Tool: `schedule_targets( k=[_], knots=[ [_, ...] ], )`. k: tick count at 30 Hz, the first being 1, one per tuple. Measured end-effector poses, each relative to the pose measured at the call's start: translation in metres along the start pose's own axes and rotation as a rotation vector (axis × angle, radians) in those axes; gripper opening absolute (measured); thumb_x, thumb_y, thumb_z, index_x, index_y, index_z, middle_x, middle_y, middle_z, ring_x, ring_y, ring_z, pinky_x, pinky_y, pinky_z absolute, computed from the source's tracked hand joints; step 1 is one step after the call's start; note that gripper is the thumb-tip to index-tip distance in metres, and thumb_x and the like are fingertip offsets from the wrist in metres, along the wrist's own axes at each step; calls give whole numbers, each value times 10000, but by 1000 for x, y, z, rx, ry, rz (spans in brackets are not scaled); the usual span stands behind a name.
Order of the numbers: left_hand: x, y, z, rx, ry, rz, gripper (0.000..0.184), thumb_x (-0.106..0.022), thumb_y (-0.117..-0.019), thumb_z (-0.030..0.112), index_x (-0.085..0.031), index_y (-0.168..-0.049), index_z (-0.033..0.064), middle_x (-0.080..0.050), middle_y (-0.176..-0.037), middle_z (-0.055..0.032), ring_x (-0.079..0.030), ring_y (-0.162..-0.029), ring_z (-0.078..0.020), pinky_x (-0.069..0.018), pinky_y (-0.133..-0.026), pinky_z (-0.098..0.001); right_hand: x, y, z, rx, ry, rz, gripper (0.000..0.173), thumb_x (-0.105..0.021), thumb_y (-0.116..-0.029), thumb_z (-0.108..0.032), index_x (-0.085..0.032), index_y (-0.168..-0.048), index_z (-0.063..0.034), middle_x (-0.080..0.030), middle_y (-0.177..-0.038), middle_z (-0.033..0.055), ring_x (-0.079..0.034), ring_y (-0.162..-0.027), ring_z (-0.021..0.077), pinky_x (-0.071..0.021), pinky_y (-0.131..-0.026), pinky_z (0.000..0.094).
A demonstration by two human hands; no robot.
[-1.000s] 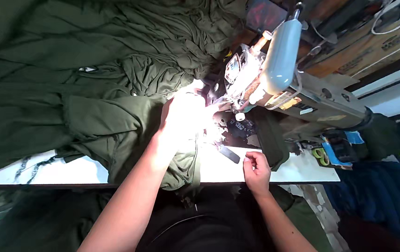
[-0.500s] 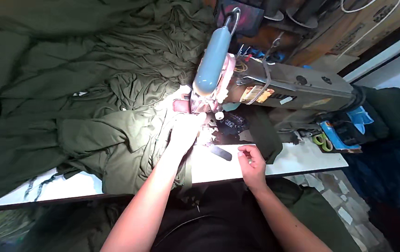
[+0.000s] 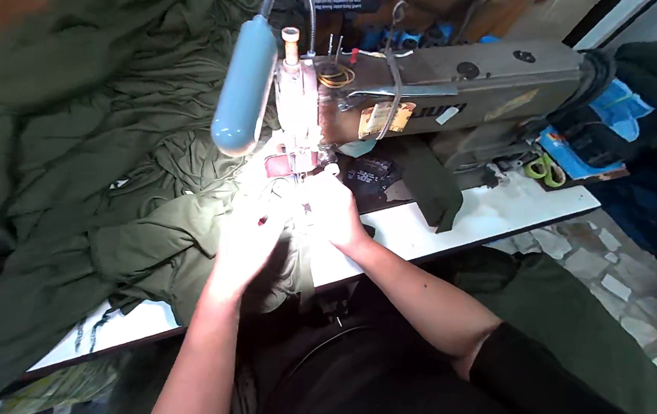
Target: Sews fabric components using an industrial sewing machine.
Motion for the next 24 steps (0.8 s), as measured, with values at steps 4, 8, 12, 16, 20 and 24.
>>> schedule_targets(
  k=[4, 8, 12, 16, 20, 24],
  knots=[
    [6, -33, 19, 69, 272, 66, 294, -578, -1034, 204, -641, -1276, 49, -651, -861, 30, -575, -644, 12, -506, -609, -179, 0, -3, -6, 163, 339, 32, 111, -634, -905, -46, -704, -926, 37, -684, -745, 157, -696, -679, 278, -557, -606, 450],
    [-9, -50, 28, 88, 714, -16, 134, -529, -1043, 126, -649, -1105, 122, -693, -789, 69, -545, -540, 22, -447, -496, -121, -15, 13, 0, 113, 682, -470, 95, -591, -962, -77, -678, -982, -44, -664, -775, 141, -694, -734, 344, -536, -577, 518],
    [-13, -48, 7, 146, 698, 35, 82, -569, -1009, 146, -635, -1033, 188, -558, -674, 122, -515, -537, 32, -447, -505, -123, -2, 8, 38, -209, 628, -588, 270, -609, -1005, -129, -685, -1202, 38, -696, -1099, 258, -673, -1069, 400, -523, -932, 560],
    [-8, -43, 3, 84, 685, 120, 144, -538, -992, 46, -630, -1057, 137, -648, -769, 138, -629, -669, 27, -559, -661, -160, 19, -39, 48, -276, 414, -281, 283, -560, -1033, -142, -678, -1188, 64, -714, -1054, 263, -691, -1033, 404, -517, -926, 579],
    [-8, -43, 5, 17, 657, 167, 174, -557, -957, 37, -625, -1083, 137, -684, -867, 147, -678, -801, 23, -588, -781, -192, 4, -65, 66, -229, 96, -129, 220, -589, -995, -36, -657, -1168, 79, -695, -1072, 177, -652, -1007, 185, -520, -929, 351],
    [-10, -43, -1, 29, 636, 166, 151, -552, -971, 35, -616, -1090, 103, -684, -886, 122, -688, -822, 14, -595, -799, -198, -7, -71, 80, -257, 236, -313, 314, -612, -999, -65, -624, -1280, 74, -669, -1245, 219, -622, -1192, 245, -468, -1062, 376]
  ],
)
Point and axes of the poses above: each hand's wrist, its own y-axis away from the middle knuckle, its own x-axis out of the back of the hand, z = x × y, the point moved 6 cm from there along -y, towards the middle knuckle
